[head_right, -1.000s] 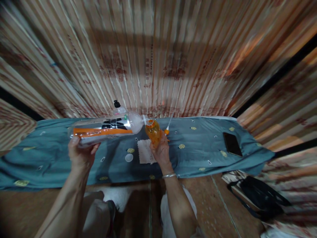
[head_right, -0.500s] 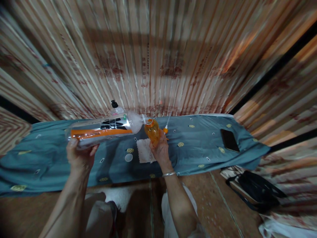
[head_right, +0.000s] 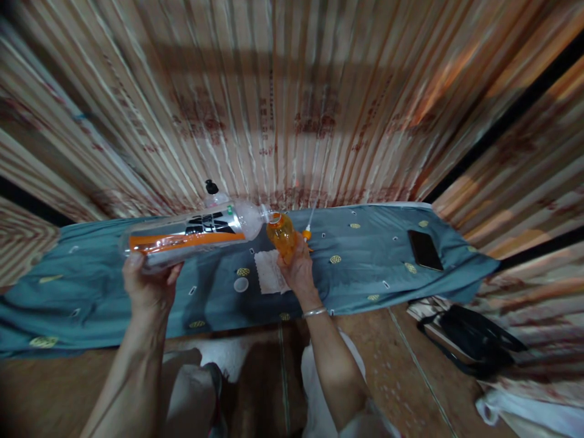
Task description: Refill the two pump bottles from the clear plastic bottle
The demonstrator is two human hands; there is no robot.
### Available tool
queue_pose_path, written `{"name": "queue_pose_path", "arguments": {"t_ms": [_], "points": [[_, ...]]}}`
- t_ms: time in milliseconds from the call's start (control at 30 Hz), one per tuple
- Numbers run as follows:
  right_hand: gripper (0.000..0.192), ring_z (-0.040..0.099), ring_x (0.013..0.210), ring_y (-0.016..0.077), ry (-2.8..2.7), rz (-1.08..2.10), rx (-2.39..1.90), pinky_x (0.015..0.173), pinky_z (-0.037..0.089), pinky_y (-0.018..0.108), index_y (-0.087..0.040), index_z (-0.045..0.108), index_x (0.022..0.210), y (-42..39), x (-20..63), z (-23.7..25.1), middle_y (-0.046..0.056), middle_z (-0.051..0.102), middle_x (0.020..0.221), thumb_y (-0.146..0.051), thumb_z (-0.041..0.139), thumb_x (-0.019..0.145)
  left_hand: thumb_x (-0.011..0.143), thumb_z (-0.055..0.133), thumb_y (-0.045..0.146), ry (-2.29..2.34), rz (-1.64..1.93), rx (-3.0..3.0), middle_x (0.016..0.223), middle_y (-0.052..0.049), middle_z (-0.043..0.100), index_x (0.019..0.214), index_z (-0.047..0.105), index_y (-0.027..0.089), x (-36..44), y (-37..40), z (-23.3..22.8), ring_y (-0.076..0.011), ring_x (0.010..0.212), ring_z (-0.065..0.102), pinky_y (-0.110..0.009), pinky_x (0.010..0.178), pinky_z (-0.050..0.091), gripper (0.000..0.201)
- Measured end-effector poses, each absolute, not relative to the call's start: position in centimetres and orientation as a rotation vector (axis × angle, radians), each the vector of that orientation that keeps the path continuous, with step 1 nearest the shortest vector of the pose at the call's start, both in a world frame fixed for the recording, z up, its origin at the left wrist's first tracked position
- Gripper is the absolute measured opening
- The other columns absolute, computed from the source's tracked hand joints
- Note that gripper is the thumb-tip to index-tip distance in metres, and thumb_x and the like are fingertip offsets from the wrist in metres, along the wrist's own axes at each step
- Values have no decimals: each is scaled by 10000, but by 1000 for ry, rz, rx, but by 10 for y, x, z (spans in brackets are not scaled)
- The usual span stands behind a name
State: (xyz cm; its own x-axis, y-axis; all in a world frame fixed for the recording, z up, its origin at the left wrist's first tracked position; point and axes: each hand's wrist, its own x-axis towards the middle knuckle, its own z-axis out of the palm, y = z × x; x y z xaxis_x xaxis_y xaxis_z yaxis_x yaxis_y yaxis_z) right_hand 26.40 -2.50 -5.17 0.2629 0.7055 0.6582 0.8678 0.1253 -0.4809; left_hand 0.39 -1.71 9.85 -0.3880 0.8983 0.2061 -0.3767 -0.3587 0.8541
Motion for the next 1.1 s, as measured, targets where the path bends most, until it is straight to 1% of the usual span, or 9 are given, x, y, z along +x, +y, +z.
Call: {"name": "queue_pose_path", "arguments": {"t_ms": [167, 267, 367, 467, 567, 833, 967, 1100], "points": [[829, 597, 1329, 346, -1490, -227, -1605, 1084, 517, 594, -87, 184, 1581, -26, 264, -50, 255, 576, 1442, -253, 576, 869, 550, 737, 502, 966, 1867, 838, 623, 28, 590, 765, 640, 210, 2, -19, 96, -100, 438, 459, -195, 320, 201, 376], [804, 587, 1337, 356, -1468, -221, -1589, 1100, 494, 609, -88, 211, 1568, -26, 264, -50, 258, 574, 1436, -272, 573, 874, 553, 741, 500, 953, 1845, 847, 646, 22, 604, 784, 657, 214, 0, -20, 95, -100, 437, 461, -208, 318, 204, 378], [814, 569, 1355, 371, -1478, -170, -1582, 1095, 485, 633, -102, 196, 1574, -26, 265, -50, 258, 558, 1453, -294, 578, 881, 572, 732, 491, 959, 1852, 862, 641, 23, 606, 791, 660, 225, -1, -20, 94, -107, 440, 468, -217, 322, 206, 352], [803, 576, 1344, 374, -1478, -136, -1581, 1098, 477, 649, -104, 191, 1573, -27, 266, -50, 258, 554, 1460, -305, 565, 892, 578, 733, 494, 945, 1869, 875, 650, 23, 605, 807, 655, 226, 0, -21, 94, -109, 444, 460, -224, 327, 179, 362], [787, 574, 1348, 376, -1480, -124, -1584, 1108, 473, 650, -84, 218, 1561, -27, 266, -49, 268, 558, 1455, -319, 564, 894, 559, 752, 496, 914, 1870, 873, 636, 26, 593, 810, 660, 222, 1, -21, 95, -103, 425, 430, -232, 326, 152, 383], [777, 559, 1367, 373, -1469, -126, -1615, 1087, 499, 644, -83, 257, 1561, -29, 265, -46, 259, 559, 1458, -348, 562, 898, 538, 768, 523, 924, 1878, 833, 595, 17, 588, 751, 663, 213, 3, -21, 95, -105, 405, 428, -225, 322, 128, 390], [802, 582, 1342, 376, -1446, -82, -1656, 1038, 535, 630, -103, 231, 1573, -26, 266, -50, 255, 565, 1461, -351, 567, 887, 514, 773, 494, 924, 1876, 804, 611, 21, 596, 767, 673, 209, 4, -23, 96, -104, 419, 433, -234, 324, 122, 394], [850, 575, 1353, 372, -1430, -100, -1650, 1061, 520, 636, -90, 193, 1586, -24, 267, -54, 262, 556, 1468, -357, 574, 875, 541, 778, 511, 911, 1871, 850, 634, 5, 602, 784, 657, 201, 3, -23, 96, -103, 421, 431, -240, 334, 120, 412]]}}
